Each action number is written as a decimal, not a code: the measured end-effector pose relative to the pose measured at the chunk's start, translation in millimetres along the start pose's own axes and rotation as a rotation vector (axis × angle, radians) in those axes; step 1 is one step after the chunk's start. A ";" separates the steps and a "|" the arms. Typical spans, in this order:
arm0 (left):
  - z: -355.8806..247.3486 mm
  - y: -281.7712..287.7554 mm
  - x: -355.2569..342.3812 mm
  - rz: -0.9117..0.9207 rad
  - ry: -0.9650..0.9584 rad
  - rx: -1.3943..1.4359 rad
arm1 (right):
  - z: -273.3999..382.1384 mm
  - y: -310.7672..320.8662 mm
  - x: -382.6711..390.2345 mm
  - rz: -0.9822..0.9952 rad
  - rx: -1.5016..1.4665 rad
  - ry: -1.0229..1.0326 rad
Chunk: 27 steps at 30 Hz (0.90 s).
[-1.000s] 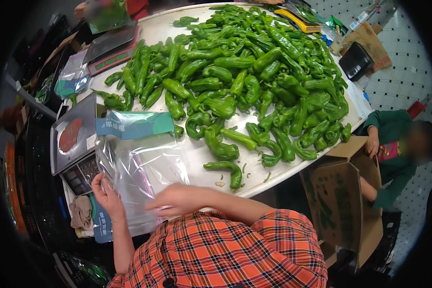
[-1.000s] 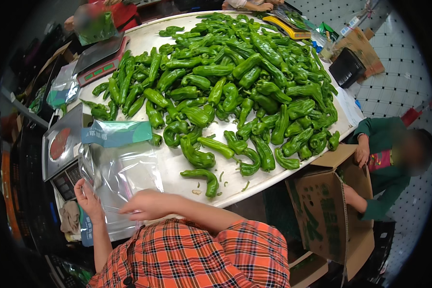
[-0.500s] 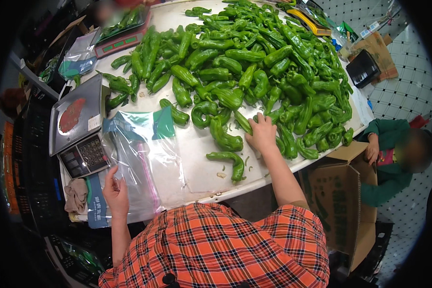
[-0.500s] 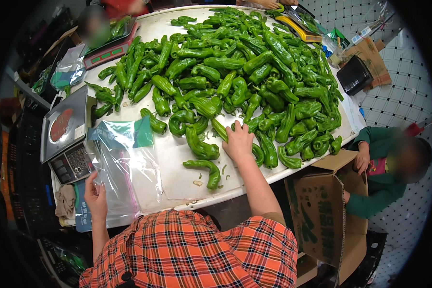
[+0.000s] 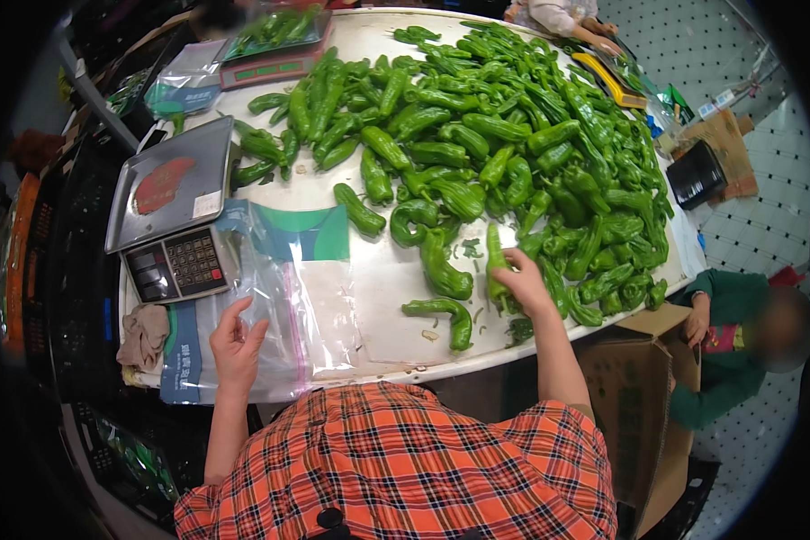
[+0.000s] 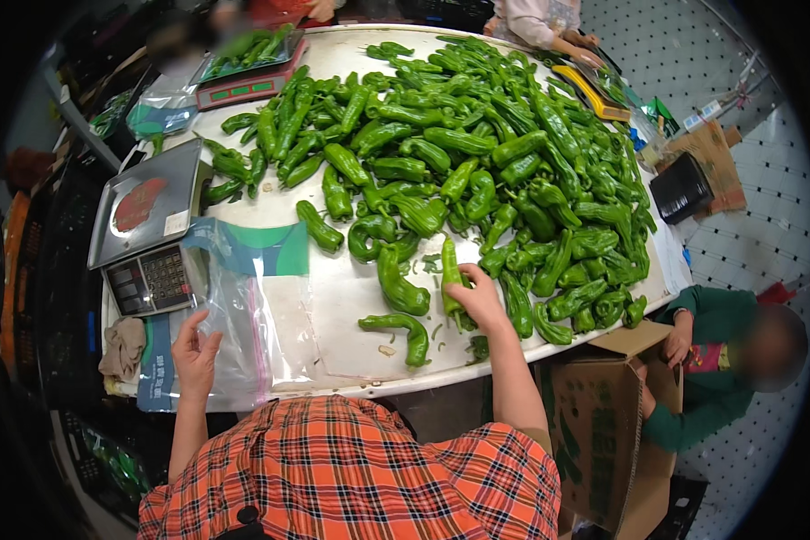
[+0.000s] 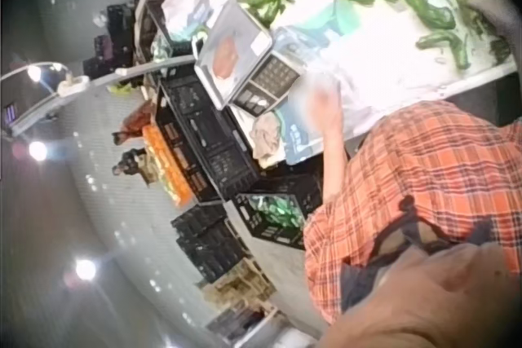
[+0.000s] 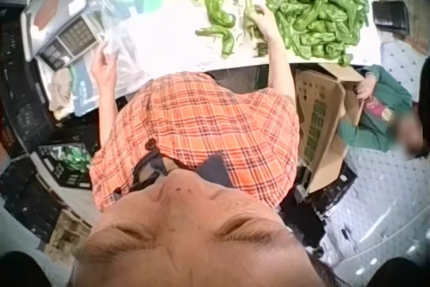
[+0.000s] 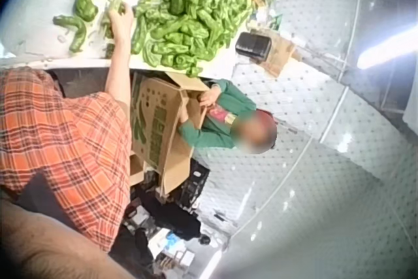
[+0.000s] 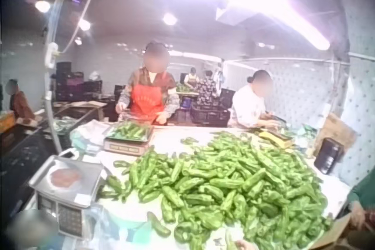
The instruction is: The person selects green peppers from a large pile on a table, places them into clear plastic bags, and then puts the filled bags into a black crate. The person repeats this process throughout the video.
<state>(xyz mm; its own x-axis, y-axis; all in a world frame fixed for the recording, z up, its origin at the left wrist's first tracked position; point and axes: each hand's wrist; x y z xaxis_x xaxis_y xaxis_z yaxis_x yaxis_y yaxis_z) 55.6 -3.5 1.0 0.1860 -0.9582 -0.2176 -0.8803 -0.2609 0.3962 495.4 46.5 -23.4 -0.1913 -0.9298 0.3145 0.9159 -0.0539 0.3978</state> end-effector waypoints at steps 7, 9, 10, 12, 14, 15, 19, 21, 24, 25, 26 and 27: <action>-25.5 -25.6 -32.1 0.032 -0.093 -0.086 | 83.5 -91.7 61.5 1.043 -0.311 0.207; -46.3 -32.8 -40.0 0.094 -0.056 -0.082 | 81.8 -138.7 60.6 1.255 -0.326 0.154; -53.2 -33.5 -40.2 0.125 -0.056 -0.110 | 73.8 -158.3 58.2 1.226 -0.387 0.075; -57.2 -31.1 -37.9 0.200 -0.068 -0.223 | 63.1 -175.4 47.1 1.099 -0.511 -0.153; -55.0 -29.6 -34.2 0.288 -0.060 -0.323 | 60.6 -184.2 42.6 0.848 -0.739 -0.318; -54.2 -29.7 -29.5 0.301 -0.042 -0.319 | 61.2 -190.0 45.3 0.879 -0.816 -0.303; -59.9 -41.2 -18.9 0.381 -0.024 -0.285 | 61.7 -218.5 68.4 0.862 -0.905 -0.272; -70.0 -42.8 -16.6 0.417 0.009 -0.256 | 62.2 -226.0 60.1 0.734 -0.948 -0.278; -75.8 -44.0 -8.2 0.512 0.100 -0.184 | 54.8 -245.2 26.6 0.503 -1.004 -0.255; -77.5 -45.5 -5.4 0.538 0.138 -0.156 | 55.0 -255.2 20.8 0.440 -0.839 -0.077; -81.8 -46.8 -3.1 0.578 0.192 -0.108 | 55.3 -265.1 15.9 0.375 -0.669 0.094; -80.0 -47.0 -1.0 0.572 0.205 -0.058 | 63.2 -267.5 14.7 0.309 -0.494 0.260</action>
<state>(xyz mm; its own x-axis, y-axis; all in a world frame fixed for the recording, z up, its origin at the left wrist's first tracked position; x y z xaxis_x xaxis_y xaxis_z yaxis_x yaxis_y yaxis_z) 131.7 0.2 54.0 -0.2239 -0.9500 0.2176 -0.8413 0.3011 0.4489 225.2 70.3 -70.7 0.1429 -0.9840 0.1068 0.9817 0.1272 -0.1416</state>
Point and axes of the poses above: each hand's wrist, its own x-axis away from the middle knuckle, its own y-axis out of the back of the hand, z = x × y, and after that the axes turned 2 degrees about -z, right-handed
